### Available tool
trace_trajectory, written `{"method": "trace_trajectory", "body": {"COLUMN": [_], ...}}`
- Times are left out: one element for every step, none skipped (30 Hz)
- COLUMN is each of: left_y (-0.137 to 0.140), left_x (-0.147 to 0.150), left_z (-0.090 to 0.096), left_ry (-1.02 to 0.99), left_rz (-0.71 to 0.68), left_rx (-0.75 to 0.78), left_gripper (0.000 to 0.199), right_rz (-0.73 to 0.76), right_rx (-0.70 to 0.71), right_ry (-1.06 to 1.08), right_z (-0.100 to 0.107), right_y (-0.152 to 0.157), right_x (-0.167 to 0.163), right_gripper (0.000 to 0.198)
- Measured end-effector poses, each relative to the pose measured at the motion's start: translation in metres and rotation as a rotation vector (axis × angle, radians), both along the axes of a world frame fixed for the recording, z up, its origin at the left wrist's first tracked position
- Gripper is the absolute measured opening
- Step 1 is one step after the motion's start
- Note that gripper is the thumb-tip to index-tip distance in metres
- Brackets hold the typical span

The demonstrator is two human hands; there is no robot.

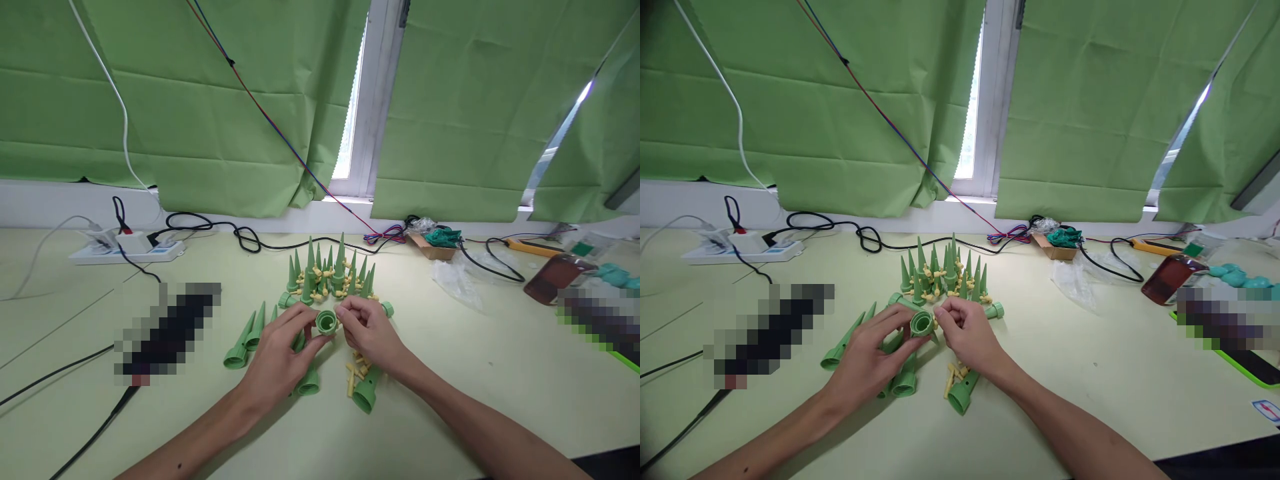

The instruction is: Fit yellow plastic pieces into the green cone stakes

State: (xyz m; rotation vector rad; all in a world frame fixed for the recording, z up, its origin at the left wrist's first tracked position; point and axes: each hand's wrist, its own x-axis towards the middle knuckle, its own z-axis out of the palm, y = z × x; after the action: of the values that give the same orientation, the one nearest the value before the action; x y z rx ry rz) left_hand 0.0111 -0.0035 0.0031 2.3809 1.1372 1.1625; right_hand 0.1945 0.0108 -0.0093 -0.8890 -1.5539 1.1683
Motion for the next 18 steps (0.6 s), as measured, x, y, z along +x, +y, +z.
{"method": "trace_trajectory", "body": {"left_y": [-0.0002,-0.0004,-0.0005,-0.0006,-0.0006,-0.0006,-0.0005,-0.0005,-0.0005,-0.0006,-0.0007,-0.0008,-0.0009,-0.0009,-0.0010,-0.0010,-0.0009,-0.0008], "left_x": [-0.0003,-0.0006,-0.0010,-0.0015,-0.0021,-0.0026,-0.0032,-0.0036,-0.0038,-0.0038,-0.0035,-0.0029,-0.0022,-0.0012,-0.0001,0.0010,0.0021,0.0030], "left_z": [-0.0006,-0.0012,-0.0020,-0.0028,-0.0036,-0.0044,-0.0051,-0.0057,-0.0061,-0.0062,-0.0061,-0.0057,-0.0051,-0.0042,-0.0032,-0.0022,-0.0012,-0.0003], "left_ry": [-0.005,-0.005,-0.002,0.006,0.016,0.025,0.031,0.036,0.039,0.040,0.040,0.037,0.030,0.018,0.002,-0.017,-0.040,-0.065], "left_rz": [-0.012,-0.024,-0.033,-0.042,-0.048,-0.051,-0.052,-0.052,-0.052,-0.051,-0.046,-0.041,-0.036,-0.028,-0.020,-0.011,-0.001,0.009], "left_rx": [0.020,0.041,0.066,0.095,0.128,0.158,0.184,0.200,0.207,0.207,0.202,0.191,0.174,0.146,0.107,0.059,0.005,-0.052], "left_gripper": [0.005,0.008,0.012,0.015,0.018,0.020,0.021,0.021,0.022,0.022,0.022,0.022,0.022,0.022,0.022,0.022,0.021,0.021], "right_rz": [0.004,0.008,0.010,0.012,0.015,0.016,0.015,0.013,0.011,0.007,0.003,0.000,-0.002,-0.004,-0.005,-0.005,-0.005,-0.005], "right_rx": [-0.002,-0.004,-0.005,-0.005,-0.006,-0.005,-0.003,-0.002,-0.001,-0.001,-0.002,-0.004,-0.006,-0.008,-0.009,-0.009,-0.009,-0.010], "right_ry": [-0.008,-0.013,-0.018,-0.023,-0.027,-0.031,-0.034,-0.036,-0.037,-0.037,-0.035,-0.032,-0.025,-0.014,0.001,0.021,0.041,0.062], "right_z": [0.0001,0.0004,0.0007,0.0010,0.0014,0.0017,0.0020,0.0021,0.0022,0.0021,0.0019,0.0016,0.0011,0.0006,0.0000,-0.0006,-0.0010,-0.0011], "right_y": [-0.0003,-0.0006,-0.0010,-0.0014,-0.0018,-0.0022,-0.0025,-0.0026,-0.0026,-0.0025,-0.0021,-0.0017,-0.0012,-0.0007,-0.0003,-0.0001,-0.0002,-0.0004], "right_x": [0.0000,-0.0001,-0.0001,0.0000,0.0000,0.0000,0.0001,0.0000,0.0000,-0.0002,-0.0003,-0.0006,-0.0008,-0.0011,-0.0014,-0.0018,-0.0021,-0.0025], "right_gripper": [0.039,0.039,0.039,0.039,0.039,0.039,0.039,0.039,0.038,0.038,0.038,0.038,0.038,0.038,0.038,0.038,0.037,0.037]}}
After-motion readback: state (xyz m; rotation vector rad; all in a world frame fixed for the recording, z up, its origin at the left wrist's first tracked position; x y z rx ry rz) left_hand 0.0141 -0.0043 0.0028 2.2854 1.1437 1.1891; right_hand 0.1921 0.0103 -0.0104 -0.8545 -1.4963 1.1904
